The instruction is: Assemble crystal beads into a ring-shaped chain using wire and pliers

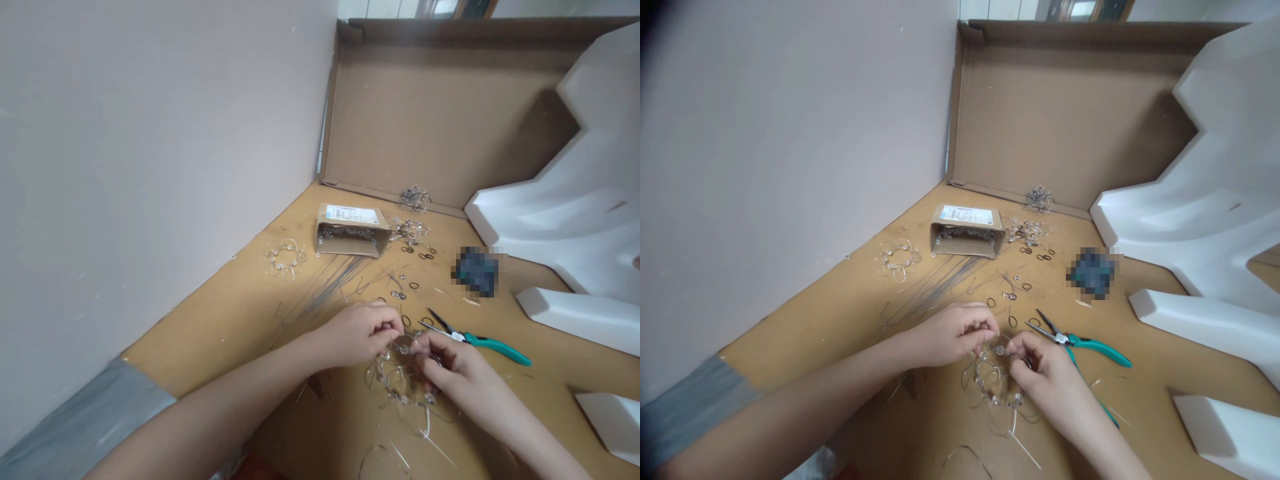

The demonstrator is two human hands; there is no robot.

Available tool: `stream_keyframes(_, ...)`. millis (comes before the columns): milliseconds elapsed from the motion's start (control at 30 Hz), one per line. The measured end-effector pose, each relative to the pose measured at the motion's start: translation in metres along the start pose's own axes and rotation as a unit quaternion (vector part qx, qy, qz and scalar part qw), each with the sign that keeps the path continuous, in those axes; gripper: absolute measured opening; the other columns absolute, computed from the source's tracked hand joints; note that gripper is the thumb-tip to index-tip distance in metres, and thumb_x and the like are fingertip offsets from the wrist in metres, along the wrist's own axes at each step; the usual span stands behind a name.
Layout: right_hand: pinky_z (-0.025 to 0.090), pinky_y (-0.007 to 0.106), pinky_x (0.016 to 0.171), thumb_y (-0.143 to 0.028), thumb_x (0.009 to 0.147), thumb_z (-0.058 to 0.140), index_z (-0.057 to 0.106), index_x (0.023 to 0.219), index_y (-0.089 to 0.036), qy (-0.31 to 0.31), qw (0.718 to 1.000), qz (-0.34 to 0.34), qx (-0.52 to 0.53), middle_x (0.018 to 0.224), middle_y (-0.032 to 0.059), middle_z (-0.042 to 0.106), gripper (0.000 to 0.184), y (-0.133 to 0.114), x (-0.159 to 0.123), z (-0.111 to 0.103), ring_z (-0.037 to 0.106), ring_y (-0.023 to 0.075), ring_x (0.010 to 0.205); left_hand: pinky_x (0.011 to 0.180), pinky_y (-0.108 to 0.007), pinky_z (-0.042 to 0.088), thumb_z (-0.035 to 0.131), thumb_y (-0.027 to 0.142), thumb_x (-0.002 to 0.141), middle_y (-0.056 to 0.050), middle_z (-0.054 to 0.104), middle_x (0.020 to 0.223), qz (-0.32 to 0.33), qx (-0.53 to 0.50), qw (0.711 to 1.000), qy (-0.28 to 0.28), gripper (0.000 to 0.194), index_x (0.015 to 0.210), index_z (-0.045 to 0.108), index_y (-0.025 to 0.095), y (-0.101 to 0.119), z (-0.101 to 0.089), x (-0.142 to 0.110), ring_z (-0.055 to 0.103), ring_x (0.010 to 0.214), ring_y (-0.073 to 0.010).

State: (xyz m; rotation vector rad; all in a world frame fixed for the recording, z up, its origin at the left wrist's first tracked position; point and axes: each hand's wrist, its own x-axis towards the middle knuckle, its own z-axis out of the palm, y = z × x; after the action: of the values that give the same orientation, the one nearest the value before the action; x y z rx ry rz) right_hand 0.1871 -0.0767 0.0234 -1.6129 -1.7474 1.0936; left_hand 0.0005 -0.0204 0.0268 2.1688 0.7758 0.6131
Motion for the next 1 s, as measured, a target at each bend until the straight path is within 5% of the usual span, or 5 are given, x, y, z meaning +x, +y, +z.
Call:
stream_keyframes(633, 0.041, 0.026, 0.053, -0.023, 0.068, 0.049, 0.050, 0.070, -0.022, -0.024, 0.998, 0.031, 0.052, 0.058, -0.0054, 0.047, 0.003, 0.0022, -0.0006, -0.0003, 0.049, 0.0116, 0.050, 0.067, -0.022, 0.043, 0.050, 0.016, 0.082, 0.001, 0.060, 0.075, 0.001, -0.072, 0.997, -0.022, 0.012, 0.086, 0.062, 0.019, -0.0071, -0.0020, 0.0009, 0.055, 0.072, -0.0111)
stream_keyframes(1000, 0.040, 0.027, 0.055, -0.025, 0.069, 0.048, 0.048, 0.071, -0.022, -0.028, 0.999, 0.028, 0.031, 0.057, -0.0058, 0.047, 0.003, 0.0014, -0.0015, -0.0014, 0.051, 0.0124, 0.051, 0.052, -0.018, 0.045, 0.051, 0.013, 0.079, 0.002, 0.057, 0.067, -0.120, -0.228, 0.964, -0.058, 0.008, 0.082, 0.058, 0.015, -0.0058, 0.0023, 0.0028, 0.055, 0.059, -0.0077)
